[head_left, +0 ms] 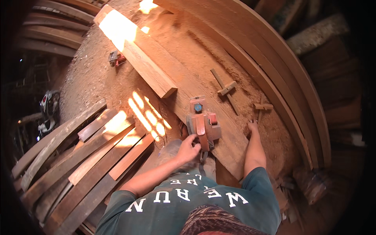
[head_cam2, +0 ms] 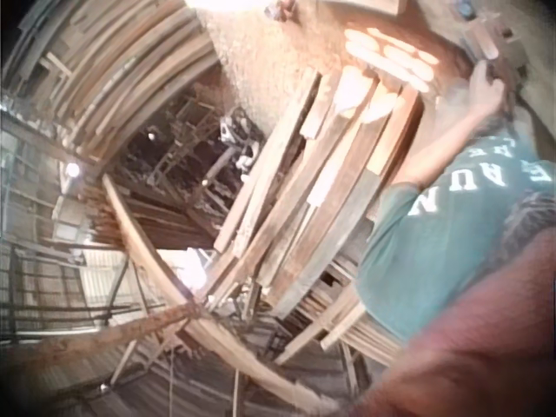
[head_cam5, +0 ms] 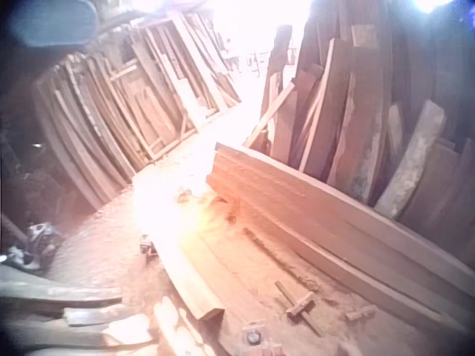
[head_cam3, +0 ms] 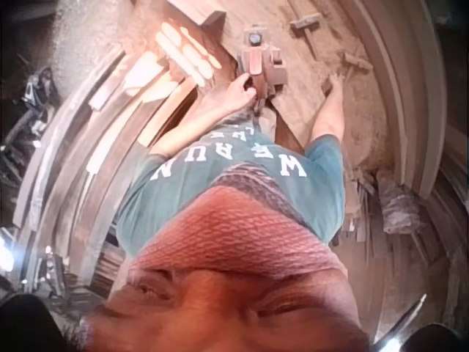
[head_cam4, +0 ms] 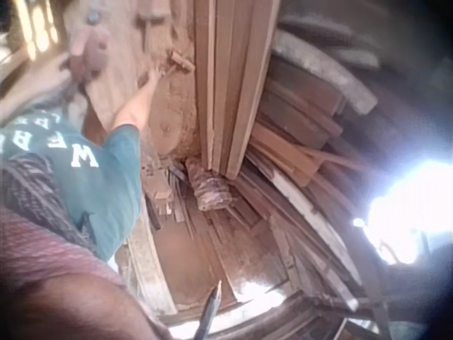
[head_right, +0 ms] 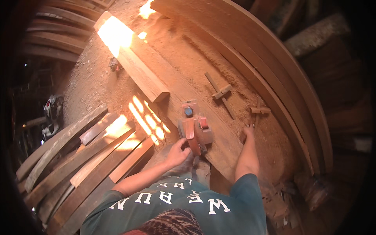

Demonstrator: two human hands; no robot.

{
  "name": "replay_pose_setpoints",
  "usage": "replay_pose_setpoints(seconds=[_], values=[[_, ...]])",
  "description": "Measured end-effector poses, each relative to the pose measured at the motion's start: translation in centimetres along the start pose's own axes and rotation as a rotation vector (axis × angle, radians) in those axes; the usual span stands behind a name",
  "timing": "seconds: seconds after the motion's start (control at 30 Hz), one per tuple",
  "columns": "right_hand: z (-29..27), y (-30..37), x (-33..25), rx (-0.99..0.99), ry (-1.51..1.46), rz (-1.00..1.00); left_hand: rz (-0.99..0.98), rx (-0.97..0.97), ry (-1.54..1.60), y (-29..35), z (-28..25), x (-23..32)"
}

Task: The person uses a circular saw to cut a wooden plank into smaller pieces and then uses an electric sander to smooth the surfaces of the cut wood. The person handles the wood pieces one at a time, inspecting them after sanding.

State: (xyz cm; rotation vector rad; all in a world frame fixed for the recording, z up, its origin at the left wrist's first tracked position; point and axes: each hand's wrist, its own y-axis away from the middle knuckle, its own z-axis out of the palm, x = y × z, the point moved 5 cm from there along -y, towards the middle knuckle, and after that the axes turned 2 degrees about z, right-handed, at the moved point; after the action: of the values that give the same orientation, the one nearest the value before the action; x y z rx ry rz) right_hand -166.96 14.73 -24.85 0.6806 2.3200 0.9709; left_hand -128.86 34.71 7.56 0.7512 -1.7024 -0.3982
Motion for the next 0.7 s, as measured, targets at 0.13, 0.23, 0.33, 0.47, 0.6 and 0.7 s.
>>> replay_pose_setpoints(seconds=[0.13, 0.23, 0.33, 0.47, 0.6, 0.7], values=[[-0.2, -3.1, 2.1, 0.08, -0.178, 0.094, -0.093, -0.038, 0.076, 0.1, 2.0, 2.4], [-1.7, -3.1, 1.9, 0.185, 0.051, -0.017, -0.127, -0.008, 0.045, -0.9, 3.1, 3.4], [-3.4, 0.7, -1.7, 0.337, 0.058, -0.162, -0.137, 0.096, -0.061, -0.9, 3.5, 2.9], [-6.0, 3.4, -4.6, 0.303, -0.08, -0.338, -0.063, 0.139, -0.062, -0.8, 1.4, 6.9], [-8.0, 5.0, -6.1, 0.209, -0.275, -0.445, -0.23, 0.149, 0.551, -1.1, -2.6, 8.1], [-9.6, 7.7, -8.6, 0.128, -0.171, -0.394, -0.364, 0.341, 1.016, -0.9, -5.2, 7.2]])
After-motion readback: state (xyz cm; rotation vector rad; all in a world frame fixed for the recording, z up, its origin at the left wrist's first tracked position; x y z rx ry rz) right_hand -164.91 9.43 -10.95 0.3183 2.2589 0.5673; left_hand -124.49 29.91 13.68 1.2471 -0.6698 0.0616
